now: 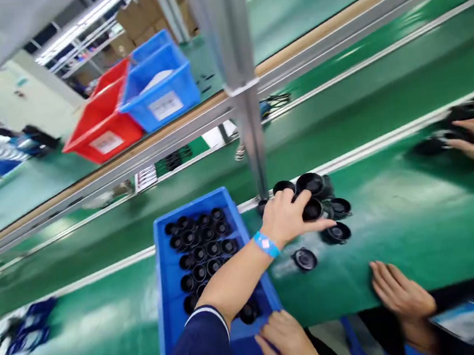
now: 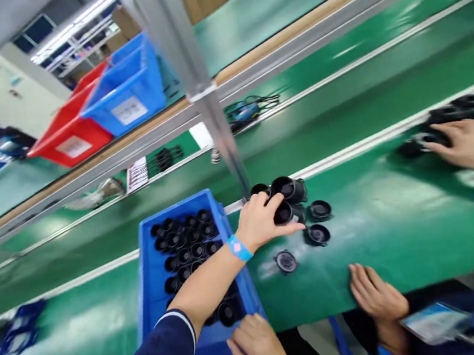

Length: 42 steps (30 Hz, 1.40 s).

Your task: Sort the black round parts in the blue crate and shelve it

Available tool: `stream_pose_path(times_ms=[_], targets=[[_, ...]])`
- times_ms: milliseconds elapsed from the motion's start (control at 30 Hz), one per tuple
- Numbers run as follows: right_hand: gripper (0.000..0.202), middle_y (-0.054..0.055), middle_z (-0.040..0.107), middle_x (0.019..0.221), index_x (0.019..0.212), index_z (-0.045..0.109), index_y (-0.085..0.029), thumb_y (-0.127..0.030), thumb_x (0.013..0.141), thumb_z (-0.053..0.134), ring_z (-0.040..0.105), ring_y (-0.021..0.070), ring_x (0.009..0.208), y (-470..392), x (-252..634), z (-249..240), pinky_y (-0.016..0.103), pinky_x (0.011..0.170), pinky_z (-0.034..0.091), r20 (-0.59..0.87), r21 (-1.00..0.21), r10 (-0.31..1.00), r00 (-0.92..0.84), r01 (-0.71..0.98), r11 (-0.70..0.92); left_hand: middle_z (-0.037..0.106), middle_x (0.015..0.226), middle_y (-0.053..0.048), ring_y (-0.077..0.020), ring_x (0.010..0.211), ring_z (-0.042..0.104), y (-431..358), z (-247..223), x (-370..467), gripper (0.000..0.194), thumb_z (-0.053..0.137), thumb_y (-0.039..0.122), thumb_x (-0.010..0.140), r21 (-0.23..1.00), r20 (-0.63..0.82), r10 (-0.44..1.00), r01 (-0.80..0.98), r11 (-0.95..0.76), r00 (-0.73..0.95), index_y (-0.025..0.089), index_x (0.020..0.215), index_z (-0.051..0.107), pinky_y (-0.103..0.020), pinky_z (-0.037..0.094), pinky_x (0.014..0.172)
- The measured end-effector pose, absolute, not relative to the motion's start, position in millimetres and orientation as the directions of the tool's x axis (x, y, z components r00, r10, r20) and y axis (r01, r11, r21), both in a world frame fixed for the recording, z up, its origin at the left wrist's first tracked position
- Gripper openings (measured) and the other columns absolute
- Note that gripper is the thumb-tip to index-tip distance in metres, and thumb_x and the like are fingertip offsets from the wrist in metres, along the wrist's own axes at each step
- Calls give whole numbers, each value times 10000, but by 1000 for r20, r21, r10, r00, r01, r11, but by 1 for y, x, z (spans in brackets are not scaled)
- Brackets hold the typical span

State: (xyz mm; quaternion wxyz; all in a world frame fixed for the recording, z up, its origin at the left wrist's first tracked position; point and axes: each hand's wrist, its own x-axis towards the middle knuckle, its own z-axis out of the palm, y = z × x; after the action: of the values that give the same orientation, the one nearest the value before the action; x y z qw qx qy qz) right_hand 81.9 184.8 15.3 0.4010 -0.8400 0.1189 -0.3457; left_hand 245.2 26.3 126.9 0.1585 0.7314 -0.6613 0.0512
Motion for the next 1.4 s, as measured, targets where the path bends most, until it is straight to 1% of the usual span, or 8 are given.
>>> stream_pose_path(times_ms=[100, 200, 367, 600, 1000, 1133, 1233, 1400], targets=[[133, 11, 550, 661, 802, 555, -212, -158, 923, 549, 493, 165, 638, 215, 88, 30, 318, 625, 332, 492, -695, -339, 802, 127, -708, 585, 985, -82, -238, 903, 566, 110, 174, 260, 846, 496, 902, 721, 154, 371, -903, -973, -171, 217, 256, 1251, 627, -350, 495, 754], [114, 13, 552, 688, 836, 547, -206, -149, 934, 541, 486, 172, 661, 209, 85, 28, 327, 654, 324, 486, -671, -310, 817, 122, -732, 584, 978, -86, -245, 914, 564, 179, 198, 294, 795, 519, 854, 764, 78, 372, -844, -919, -387, 387, 231, 1246, 629, -356, 504, 761], [105, 12, 547, 704, 851, 545, -200, -149, 942, 548, 487, 171, 684, 204, 83, 23, 333, 669, 314, 481, -681, -322, 815, 117, -723, 582, 1054, -102, -259, 1002, 560, 208, 169, 361, 682, 524, 738, 862, -93, 270, -773, -783, -615, 575, 203, 1279, 590, -336, 505, 787], [118, 10, 559, 706, 837, 543, -202, -145, 940, 540, 496, 170, 682, 208, 85, 23, 327, 663, 323, 470, -684, -334, 817, 99, -723, 569, 1115, -119, -287, 1049, 553, 175, 94, 398, 677, 529, 733, 860, -124, 91, -785, -776, -619, 612, 214, 1292, 580, -334, 504, 767], [151, 12, 550, 701, 796, 538, -199, -156, 940, 526, 496, 163, 672, 207, 87, 24, 326, 644, 316, 474, -672, -346, 810, 78, -736, 538, 1270, -163, -341, 1179, 504, 180, 64, 410, 758, 589, 790, 772, -109, 130, -769, -762, -639, 626, 224, 1276, 598, -452, 457, 943], [140, 15, 549, 705, 805, 547, -198, -160, 938, 528, 494, 163, 677, 207, 87, 24, 326, 649, 323, 474, -671, -341, 812, 83, -737, 407, 1509, -185, -389, 1420, 322, 181, 65, 414, 917, 576, 833, 740, -91, 174, -787, -786, -612, 592, 212, 1411, 514, -538, 323, 1126], [135, 13, 550, 701, 805, 544, -198, -169, 936, 531, 483, 159, 673, 207, 88, 26, 320, 651, 326, 472, -684, -364, 803, 73, -726, 230, 1645, -140, -360, 1526, 152, 177, 61, 419, 946, 548, 788, 800, -97, 133, -836, -832, -546, 532, 224, 1538, 366, -533, 199, 1217], [151, 12, 550, 688, 797, 550, -198, -227, 942, 520, 475, 158, 671, 207, 92, 28, 318, 652, 314, 465, -693, -393, 793, 50, -719, 189, 1667, -104, -399, 1522, 155, 168, 49, 419, 886, 502, 708, 876, -53, 125, -793, -795, -605, 596, 235, 1586, 264, -567, 255, 1195]])
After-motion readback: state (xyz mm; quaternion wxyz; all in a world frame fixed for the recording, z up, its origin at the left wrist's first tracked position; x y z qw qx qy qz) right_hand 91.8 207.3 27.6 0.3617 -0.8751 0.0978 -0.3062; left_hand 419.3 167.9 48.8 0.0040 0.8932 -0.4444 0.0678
